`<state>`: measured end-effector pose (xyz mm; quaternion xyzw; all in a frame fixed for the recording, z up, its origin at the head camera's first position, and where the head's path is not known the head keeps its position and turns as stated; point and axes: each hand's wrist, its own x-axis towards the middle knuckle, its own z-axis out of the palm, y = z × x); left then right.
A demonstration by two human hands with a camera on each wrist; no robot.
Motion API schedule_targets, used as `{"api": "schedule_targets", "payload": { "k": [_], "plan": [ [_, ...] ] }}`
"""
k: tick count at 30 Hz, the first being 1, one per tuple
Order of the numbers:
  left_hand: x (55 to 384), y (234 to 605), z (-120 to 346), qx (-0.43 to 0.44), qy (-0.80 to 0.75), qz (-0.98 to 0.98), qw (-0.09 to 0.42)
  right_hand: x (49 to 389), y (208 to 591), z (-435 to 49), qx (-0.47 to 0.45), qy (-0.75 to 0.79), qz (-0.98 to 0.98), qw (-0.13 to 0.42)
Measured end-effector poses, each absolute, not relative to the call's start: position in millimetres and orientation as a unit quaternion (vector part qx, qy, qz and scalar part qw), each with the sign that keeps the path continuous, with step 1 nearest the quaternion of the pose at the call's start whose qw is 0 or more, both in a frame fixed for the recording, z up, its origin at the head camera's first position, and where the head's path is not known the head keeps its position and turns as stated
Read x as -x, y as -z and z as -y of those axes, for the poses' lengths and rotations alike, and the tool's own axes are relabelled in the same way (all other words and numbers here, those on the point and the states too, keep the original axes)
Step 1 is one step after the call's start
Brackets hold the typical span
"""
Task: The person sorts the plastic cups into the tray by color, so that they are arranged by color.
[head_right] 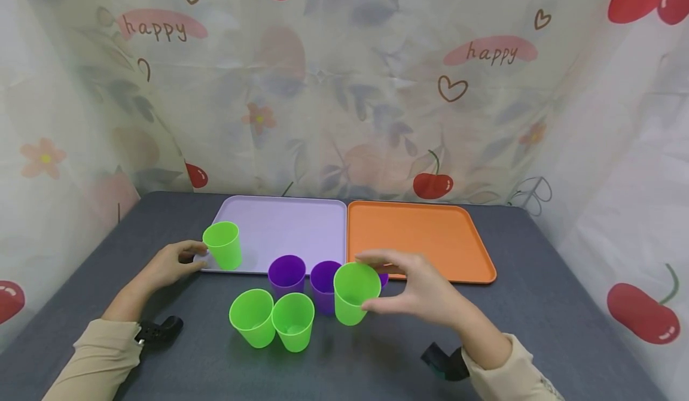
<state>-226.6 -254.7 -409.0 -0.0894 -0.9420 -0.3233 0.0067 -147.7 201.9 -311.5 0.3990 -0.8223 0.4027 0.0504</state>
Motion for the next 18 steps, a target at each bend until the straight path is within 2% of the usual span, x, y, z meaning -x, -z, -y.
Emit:
{"api": "schedule_targets", "payload": {
  "k": [18],
  "plan": [
    [225.8,407.0,254.1,0.095,0.321,0.942,0.012,166.3,287.4,-192.2,-0.430,-0.394,0.807,0.093]
  ]
}}
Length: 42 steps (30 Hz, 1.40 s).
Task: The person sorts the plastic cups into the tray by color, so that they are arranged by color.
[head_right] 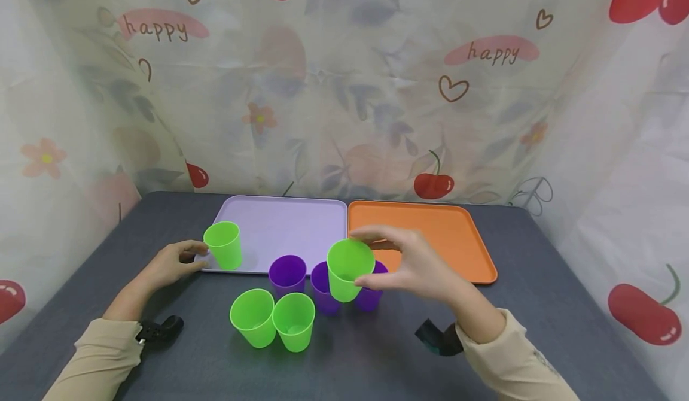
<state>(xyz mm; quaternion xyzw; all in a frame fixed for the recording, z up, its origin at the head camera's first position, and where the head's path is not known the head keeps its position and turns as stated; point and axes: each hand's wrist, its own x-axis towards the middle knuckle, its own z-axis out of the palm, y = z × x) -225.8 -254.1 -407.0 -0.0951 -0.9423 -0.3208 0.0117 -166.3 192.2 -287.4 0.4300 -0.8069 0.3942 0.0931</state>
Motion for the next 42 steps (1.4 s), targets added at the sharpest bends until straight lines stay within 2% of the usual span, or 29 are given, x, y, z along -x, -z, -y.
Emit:
{"api": "schedule_targets", "payload": {
  "k": [10,23,42],
  "plan": [
    [226.6,407.5,254.1,0.093,0.322,0.942,0.004,181.8,280.8,-184.5,-0.419,-0.382,0.819,0.092],
    [225.2,407.0,253.5,0.089,0.322,0.942,-0.001,203.4,274.3,-166.0,-0.385,-0.374,0.842,0.051],
    [226.8,409.6,255.0,0.092,0.325,0.941,0.005,242.2,279.2,-127.0,-0.394,-0.396,0.829,0.028]
  ]
}}
